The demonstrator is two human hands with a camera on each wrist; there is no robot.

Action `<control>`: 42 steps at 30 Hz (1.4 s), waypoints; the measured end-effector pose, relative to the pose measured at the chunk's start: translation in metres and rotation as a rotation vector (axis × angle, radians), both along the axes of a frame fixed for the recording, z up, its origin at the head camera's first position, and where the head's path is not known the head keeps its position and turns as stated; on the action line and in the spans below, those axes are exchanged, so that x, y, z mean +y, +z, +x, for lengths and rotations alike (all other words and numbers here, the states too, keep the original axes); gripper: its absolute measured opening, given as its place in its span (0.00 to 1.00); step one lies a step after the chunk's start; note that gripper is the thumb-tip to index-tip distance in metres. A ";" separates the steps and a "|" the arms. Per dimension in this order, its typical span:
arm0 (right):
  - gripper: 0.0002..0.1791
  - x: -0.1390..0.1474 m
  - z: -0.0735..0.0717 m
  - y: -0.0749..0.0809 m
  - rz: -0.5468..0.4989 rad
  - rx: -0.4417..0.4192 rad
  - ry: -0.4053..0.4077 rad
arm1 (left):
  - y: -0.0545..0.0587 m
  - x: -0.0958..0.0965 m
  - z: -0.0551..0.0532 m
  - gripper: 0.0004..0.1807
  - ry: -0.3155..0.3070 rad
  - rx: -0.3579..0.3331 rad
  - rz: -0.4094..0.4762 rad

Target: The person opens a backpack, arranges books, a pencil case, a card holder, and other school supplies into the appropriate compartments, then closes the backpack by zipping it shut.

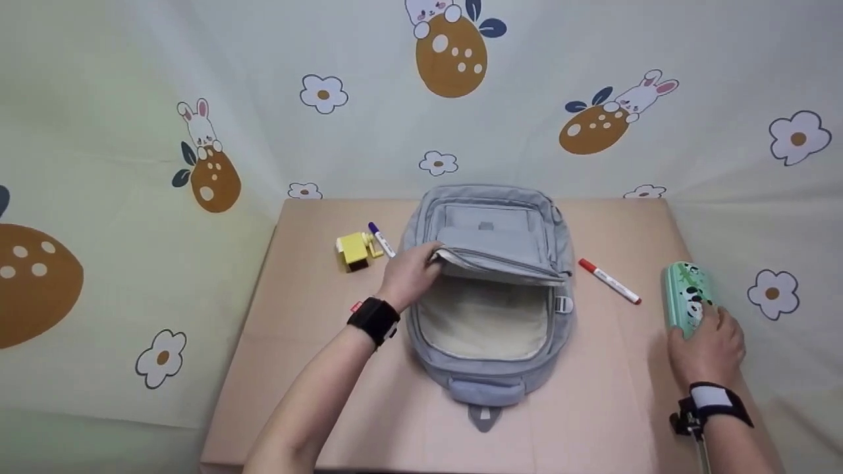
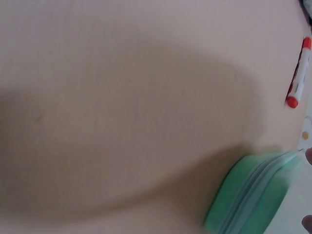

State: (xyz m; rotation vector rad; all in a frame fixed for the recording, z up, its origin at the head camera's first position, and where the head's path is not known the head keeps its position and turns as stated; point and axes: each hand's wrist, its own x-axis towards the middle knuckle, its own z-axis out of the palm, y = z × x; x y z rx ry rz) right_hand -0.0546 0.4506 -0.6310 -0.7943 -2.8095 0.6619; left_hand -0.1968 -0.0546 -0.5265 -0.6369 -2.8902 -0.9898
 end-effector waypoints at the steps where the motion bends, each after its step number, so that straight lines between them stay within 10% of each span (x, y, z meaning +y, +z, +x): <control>1: 0.44 0.003 0.001 -0.001 -0.012 -0.012 -0.005 | 0.001 0.000 -0.001 0.08 0.012 -0.006 0.010; 20: 0.53 0.012 0.007 -0.017 -0.122 -0.135 0.000 | 0.014 0.005 -0.014 0.09 0.134 -0.123 0.105; 29: 0.47 -0.031 0.009 0.014 -0.095 0.055 0.046 | 0.017 0.006 -0.017 0.07 0.144 -0.128 0.137; 42: 0.40 -0.114 0.027 0.059 -0.050 0.122 0.359 | 0.019 0.007 -0.018 0.08 0.151 -0.097 0.135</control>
